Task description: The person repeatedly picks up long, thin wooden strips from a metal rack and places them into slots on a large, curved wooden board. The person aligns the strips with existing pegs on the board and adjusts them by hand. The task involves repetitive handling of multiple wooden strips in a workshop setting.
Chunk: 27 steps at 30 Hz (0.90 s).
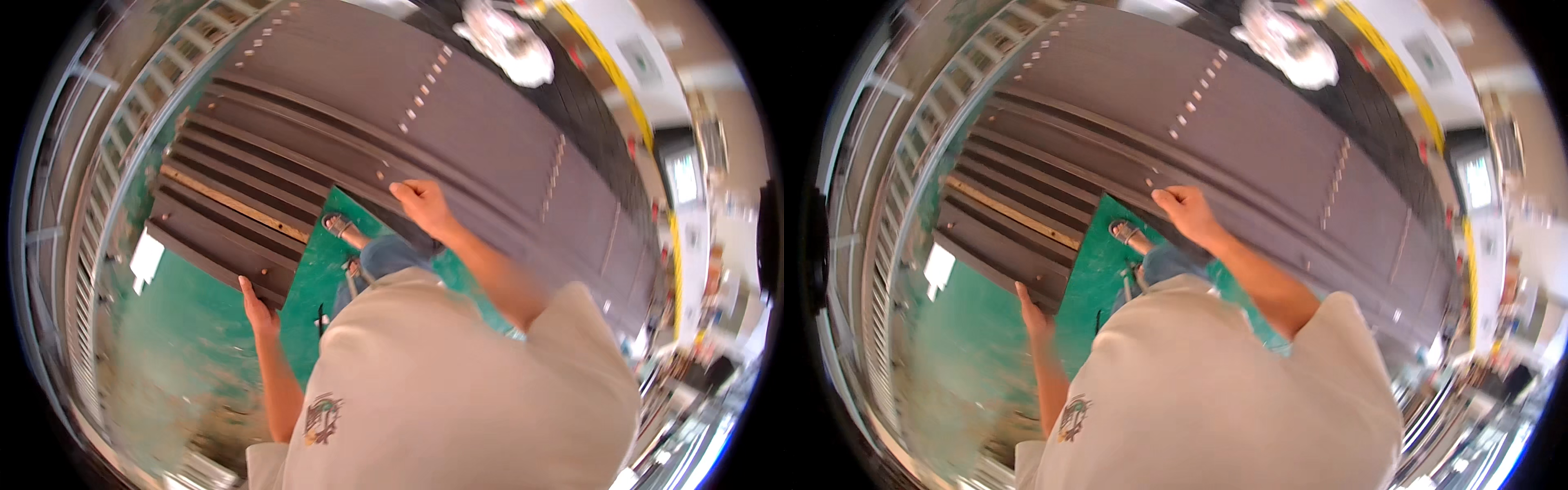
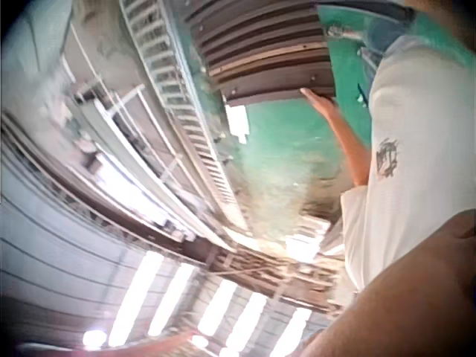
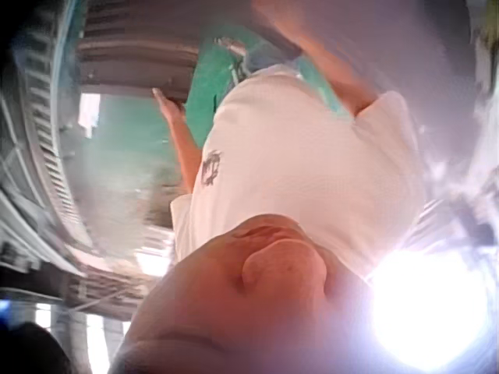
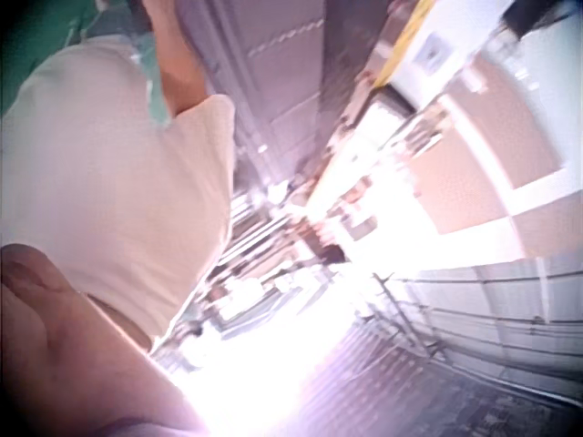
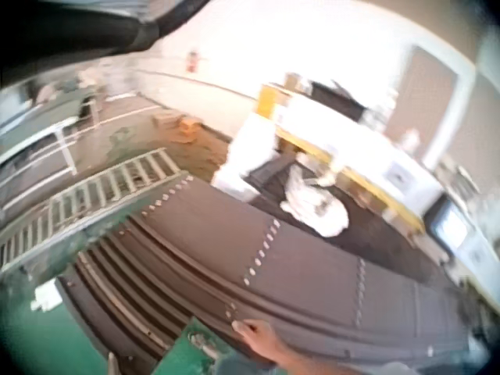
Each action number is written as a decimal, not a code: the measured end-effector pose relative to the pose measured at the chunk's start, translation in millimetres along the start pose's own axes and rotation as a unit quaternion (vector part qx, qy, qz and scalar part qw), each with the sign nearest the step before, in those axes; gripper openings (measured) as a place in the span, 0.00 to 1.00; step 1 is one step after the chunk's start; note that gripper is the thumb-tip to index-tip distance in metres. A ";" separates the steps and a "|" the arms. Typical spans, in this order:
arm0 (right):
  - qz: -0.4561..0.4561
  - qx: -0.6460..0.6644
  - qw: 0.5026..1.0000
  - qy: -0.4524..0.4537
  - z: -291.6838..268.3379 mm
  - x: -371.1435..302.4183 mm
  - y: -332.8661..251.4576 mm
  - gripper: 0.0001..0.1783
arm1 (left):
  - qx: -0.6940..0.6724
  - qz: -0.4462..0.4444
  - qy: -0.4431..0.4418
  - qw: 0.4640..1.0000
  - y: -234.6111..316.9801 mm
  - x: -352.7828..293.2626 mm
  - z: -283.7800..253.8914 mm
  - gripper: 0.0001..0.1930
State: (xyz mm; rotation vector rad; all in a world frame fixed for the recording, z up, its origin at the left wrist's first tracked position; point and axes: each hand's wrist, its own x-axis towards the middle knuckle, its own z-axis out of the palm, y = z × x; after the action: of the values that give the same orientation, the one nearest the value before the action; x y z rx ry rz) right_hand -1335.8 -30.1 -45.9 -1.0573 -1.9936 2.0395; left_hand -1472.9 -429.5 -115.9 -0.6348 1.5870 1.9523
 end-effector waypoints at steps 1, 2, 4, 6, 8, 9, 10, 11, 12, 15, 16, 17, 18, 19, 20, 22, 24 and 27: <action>-0.004 -0.027 0.999 0.025 -13.2 -27.3 15.6 0.26 | -0.014 0.001 -0.009 1.000 -5.7 6.0 -4.1 0.42; -0.009 -0.061 0.997 0.046 -25.9 -52.4 28.7 0.26 | -0.014 0.004 -0.011 1.000 -4.2 6.6 -2.8 0.42; 0.016 -0.040 0.991 0.130 -50.1 -112.9 57.1 0.26 | -0.021 0.000 -0.013 1.000 -5.3 -3.2 10.7 0.43; 0.062 -0.024 0.977 0.204 -73.6 -172.3 85.1 0.26 | -0.004 0.006 -0.020 1.000 -8.3 -13.3 25.2 0.41; 0.126 0.012 0.955 0.269 -82.2 -220.3 117.6 0.26 | -0.003 -0.005 -0.022 1.000 -2.7 -27.1 41.1 0.40; 0.124 0.003 0.954 0.274 -88.4 -235.6 129.7 0.26 | -0.002 0.001 -0.015 1.000 -5.0 -28.1 46.0 0.37; 0.122 -0.009 0.953 0.279 -97.5 -249.8 140.3 0.26 | -0.004 0.006 -0.008 1.000 -11.2 -28.6 52.2 0.36; 0.118 -0.020 0.954 0.275 -100.8 -257.3 146.6 0.26 | -0.009 0.017 0.006 1.000 -14.6 -28.2 52.3 0.34; 0.119 -0.040 0.952 0.278 -103.6 -260.3 147.6 0.26 | -0.022 0.030 0.025 0.999 -17.5 -26.9 50.1 0.33; 0.079 -0.096 0.961 0.245 -98.4 -249.3 138.9 0.27 | 0.020 0.024 -0.018 0.999 -15.0 -14.0 25.5 0.33; 0.089 -0.101 0.964 0.228 -91.3 -246.8 137.5 0.27 | 0.029 0.034 -0.010 0.999 -15.0 -16.6 16.5 0.34; 0.082 -0.109 0.972 0.189 -83.3 -235.9 137.8 0.27 | 0.037 0.088 -0.020 0.995 -21.1 -11.4 -7.9 0.34; 0.069 -0.120 0.973 0.183 -78.8 -236.3 160.0 0.27 | 0.110 0.111 -0.026 0.987 -17.1 -45.0 15.1 0.35; 0.024 -0.165 0.975 0.146 -70.7 -230.9 163.3 0.27 | 0.160 0.063 -0.041 0.984 -23.3 -43.8 -11.4 0.37; 0.001 -0.129 0.985 0.117 -64.2 -230.5 169.3 0.26 | 0.220 0.011 -0.071 0.973 -31.0 -35.8 -25.5 0.39; -0.022 -0.107 0.991 0.079 -49.8 -227.2 204.8 0.25 | 0.220 -0.035 -0.140 0.965 -51.8 -70.4 -28.2 0.37; 0.055 -0.029 0.998 -0.032 -19.0 -227.5 191.4 0.25 | 0.347 -0.088 -0.157 0.921 -86.0 -115.9 -81.5 0.35; -0.017 -0.095 0.984 -0.152 41.1 -220.8 175.3 0.26 | 0.547 -0.043 -0.051 0.835 -154.0 -191.6 -170.8 0.31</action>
State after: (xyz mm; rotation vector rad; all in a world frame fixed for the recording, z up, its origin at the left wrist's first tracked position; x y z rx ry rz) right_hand -1123.1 -203.9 -121.5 -0.7688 -2.3754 2.1377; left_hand -1223.6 -594.0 -134.8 -0.0939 2.1690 0.7114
